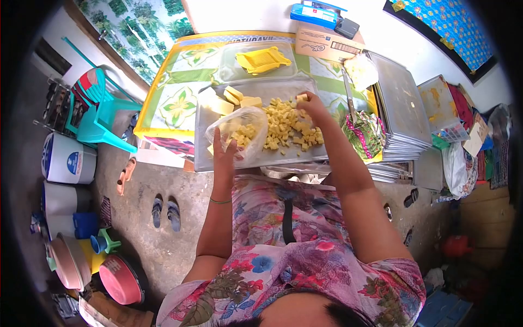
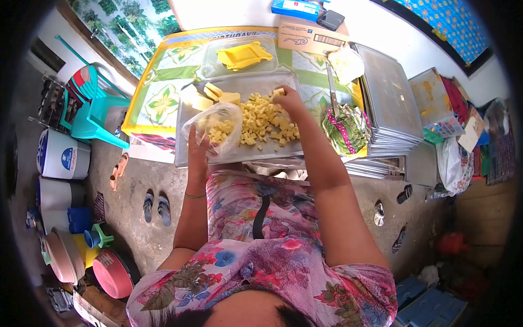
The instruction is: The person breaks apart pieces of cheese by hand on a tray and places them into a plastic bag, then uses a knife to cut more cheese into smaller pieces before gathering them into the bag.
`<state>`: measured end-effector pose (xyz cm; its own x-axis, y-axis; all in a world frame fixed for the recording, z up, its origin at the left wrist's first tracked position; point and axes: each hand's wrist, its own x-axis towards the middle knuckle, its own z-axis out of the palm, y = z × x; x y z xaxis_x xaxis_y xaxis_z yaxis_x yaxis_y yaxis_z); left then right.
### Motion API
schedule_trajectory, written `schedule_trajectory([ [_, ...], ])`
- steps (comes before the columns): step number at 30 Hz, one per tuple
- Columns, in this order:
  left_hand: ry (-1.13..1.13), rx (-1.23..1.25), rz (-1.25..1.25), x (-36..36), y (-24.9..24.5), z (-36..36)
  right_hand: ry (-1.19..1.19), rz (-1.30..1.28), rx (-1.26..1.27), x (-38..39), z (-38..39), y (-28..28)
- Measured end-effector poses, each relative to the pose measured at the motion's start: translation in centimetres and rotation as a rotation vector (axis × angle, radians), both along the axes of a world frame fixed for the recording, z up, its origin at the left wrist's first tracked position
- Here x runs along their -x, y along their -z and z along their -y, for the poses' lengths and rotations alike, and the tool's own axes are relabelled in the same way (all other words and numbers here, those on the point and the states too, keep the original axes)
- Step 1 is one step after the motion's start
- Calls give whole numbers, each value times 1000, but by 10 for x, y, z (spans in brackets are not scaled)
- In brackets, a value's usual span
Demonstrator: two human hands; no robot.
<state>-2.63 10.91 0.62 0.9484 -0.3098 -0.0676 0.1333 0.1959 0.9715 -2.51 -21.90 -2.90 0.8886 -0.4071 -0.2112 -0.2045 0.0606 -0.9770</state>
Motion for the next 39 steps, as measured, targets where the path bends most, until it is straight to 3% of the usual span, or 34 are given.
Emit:
schedule_trajectory([
  [3, -4, 66, -7, -2, 3, 5, -23, 212, -289, -7, -44, -39],
  [7, -54, 53, -17, -1, -7, 14, -148, 374, -296, -19, -127, -72],
  [9, -86, 57, -23, 0, -15, 15, -264, 362, 150, -24, -157, -65],
  [12, -134, 37, 24, -6, -23, 13, -558, 188, 537, -31, -172, -39],
  [13, -93, -48, 29, -9, -29, 8, -566, 167, 559, -32, -170, -33],
  [17, -24, -170, 94, -24, -58, 7, -576, 180, 640, -30, -151, -32],
  [18, 4, -95, 123, -29, -68, 12, -570, 209, 657, -30, -142, -39],
  [20, 67, 54, 186, -40, -90, 26, -611, 143, 723, -23, -126, -72],
  [24, 245, 97, 231, -55, -159, 58, -668, 74, 931, -10, -80, -148],
  [29, 359, 169, 304, -74, -211, 108, -527, 96, 1137, 0, -30, -219],
  [35, 348, 160, 415, -93, -198, 175, -271, -38, 1185, -13, 24, -216],
  [39, 311, 101, 352, -117, -139, 217, -228, 23, 1138, -21, 65, -167],
])
